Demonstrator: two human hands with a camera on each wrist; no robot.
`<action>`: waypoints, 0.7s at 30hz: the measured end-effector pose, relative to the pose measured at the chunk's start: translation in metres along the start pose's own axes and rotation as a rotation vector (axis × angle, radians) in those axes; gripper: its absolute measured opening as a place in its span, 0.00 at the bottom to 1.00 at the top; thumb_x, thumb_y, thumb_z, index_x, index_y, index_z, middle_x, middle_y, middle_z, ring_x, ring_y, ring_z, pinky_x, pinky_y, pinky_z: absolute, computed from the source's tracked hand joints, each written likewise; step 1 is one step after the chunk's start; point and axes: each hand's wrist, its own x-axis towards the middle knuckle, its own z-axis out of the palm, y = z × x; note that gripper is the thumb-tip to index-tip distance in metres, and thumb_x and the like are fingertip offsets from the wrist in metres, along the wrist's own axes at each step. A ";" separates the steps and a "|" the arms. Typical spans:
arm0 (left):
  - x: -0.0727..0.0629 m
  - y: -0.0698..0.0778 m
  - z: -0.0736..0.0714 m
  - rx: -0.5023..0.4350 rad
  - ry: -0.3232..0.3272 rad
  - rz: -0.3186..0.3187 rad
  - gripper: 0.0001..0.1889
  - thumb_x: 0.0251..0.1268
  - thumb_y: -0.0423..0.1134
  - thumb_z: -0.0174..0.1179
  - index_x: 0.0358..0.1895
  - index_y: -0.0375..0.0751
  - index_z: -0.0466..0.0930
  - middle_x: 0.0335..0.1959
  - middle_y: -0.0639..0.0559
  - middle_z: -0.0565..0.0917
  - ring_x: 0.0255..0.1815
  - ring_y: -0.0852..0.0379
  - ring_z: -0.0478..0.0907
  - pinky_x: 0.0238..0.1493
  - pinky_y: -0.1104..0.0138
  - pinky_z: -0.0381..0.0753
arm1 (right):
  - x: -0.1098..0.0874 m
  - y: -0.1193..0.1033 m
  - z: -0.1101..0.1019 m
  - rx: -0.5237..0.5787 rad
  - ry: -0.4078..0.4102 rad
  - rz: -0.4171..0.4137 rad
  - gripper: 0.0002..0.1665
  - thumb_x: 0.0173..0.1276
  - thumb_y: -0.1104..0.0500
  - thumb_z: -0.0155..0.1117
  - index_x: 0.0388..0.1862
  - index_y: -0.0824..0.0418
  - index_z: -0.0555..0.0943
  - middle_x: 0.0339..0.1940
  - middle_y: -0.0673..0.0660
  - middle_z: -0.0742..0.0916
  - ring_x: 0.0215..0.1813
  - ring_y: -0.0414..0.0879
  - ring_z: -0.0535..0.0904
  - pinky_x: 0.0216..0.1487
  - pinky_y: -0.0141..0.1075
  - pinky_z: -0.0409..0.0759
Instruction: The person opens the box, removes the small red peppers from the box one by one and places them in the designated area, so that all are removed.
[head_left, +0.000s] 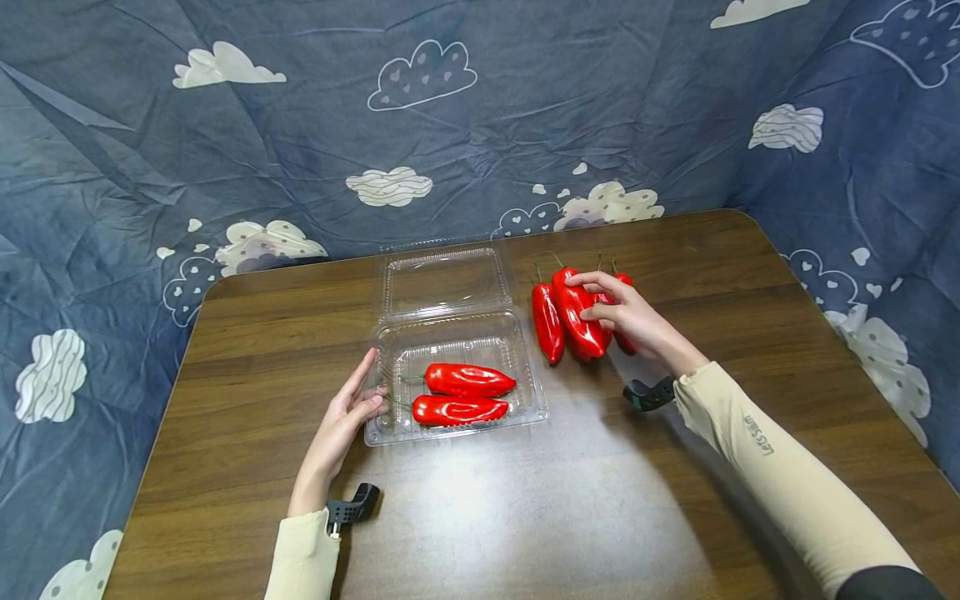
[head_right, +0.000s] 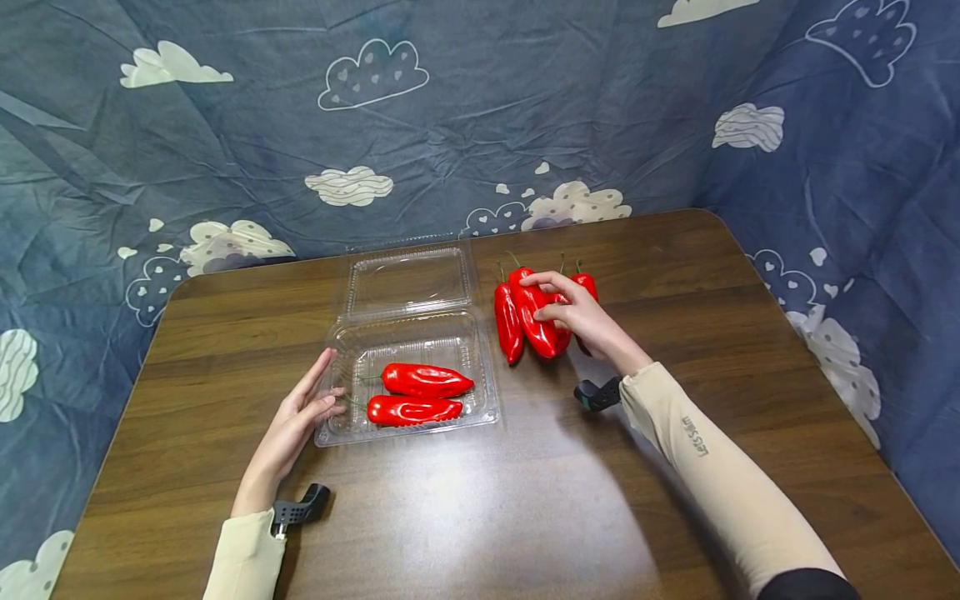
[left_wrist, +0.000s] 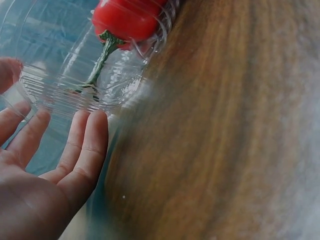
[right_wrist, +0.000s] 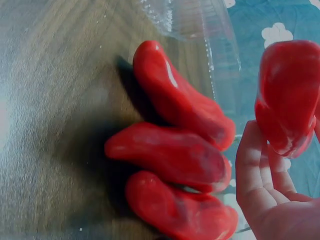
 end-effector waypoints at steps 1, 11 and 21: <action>0.000 0.000 0.000 -0.002 0.001 0.000 0.35 0.68 0.26 0.47 0.77 0.43 0.46 0.77 0.48 0.47 0.62 0.37 0.63 0.53 0.67 0.76 | 0.000 0.000 -0.001 0.007 0.003 0.000 0.26 0.65 0.71 0.54 0.62 0.61 0.69 0.62 0.65 0.68 0.55 0.55 0.68 0.43 0.35 0.79; 0.000 0.000 0.000 0.001 0.001 0.003 0.35 0.68 0.27 0.48 0.77 0.43 0.46 0.77 0.48 0.47 0.62 0.38 0.64 0.53 0.66 0.76 | -0.004 0.003 -0.012 0.000 0.060 0.001 0.25 0.67 0.69 0.53 0.63 0.57 0.70 0.61 0.62 0.68 0.55 0.52 0.68 0.45 0.34 0.79; 0.000 0.000 -0.001 0.003 0.004 0.012 0.35 0.69 0.27 0.48 0.76 0.41 0.47 0.77 0.45 0.47 0.60 0.44 0.67 0.53 0.67 0.76 | -0.010 0.006 -0.023 0.018 0.093 -0.005 0.25 0.68 0.68 0.52 0.64 0.57 0.70 0.58 0.59 0.69 0.51 0.49 0.70 0.40 0.32 0.80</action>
